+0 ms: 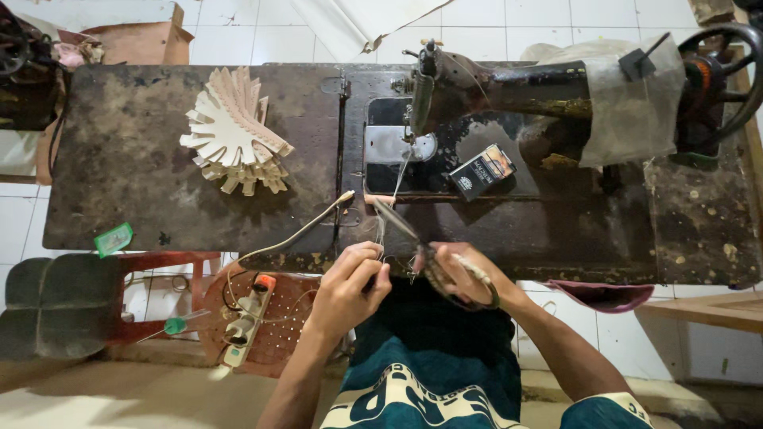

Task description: The person sits on the floor sorting and cleaning small pink shoe parts, then moves to a sewing machine to thread it and prepare for stitching. The person handles shoe components, a plastic bag, and a sewing machine.

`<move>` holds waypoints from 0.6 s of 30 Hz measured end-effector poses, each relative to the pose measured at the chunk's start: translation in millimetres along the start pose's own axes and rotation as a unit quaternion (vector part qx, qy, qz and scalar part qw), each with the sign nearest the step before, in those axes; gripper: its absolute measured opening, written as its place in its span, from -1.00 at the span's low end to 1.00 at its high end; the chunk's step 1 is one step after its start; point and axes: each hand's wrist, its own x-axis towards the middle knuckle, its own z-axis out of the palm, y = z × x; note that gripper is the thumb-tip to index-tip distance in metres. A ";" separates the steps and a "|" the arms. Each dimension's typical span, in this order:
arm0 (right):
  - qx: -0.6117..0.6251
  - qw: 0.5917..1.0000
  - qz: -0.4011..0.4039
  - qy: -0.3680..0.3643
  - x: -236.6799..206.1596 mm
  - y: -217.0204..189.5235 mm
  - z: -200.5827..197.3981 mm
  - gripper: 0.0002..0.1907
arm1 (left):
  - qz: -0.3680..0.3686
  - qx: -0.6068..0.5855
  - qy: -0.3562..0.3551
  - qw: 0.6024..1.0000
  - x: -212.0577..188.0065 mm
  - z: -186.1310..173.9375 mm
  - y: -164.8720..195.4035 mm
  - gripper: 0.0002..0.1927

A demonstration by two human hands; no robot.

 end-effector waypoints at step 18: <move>-0.366 0.783 -0.036 0.501 -77.8 -33.7 -63.2 -0.38 | -0.123 0.290 0.413 0.855 -52.5 -150.0 -36.3 -0.72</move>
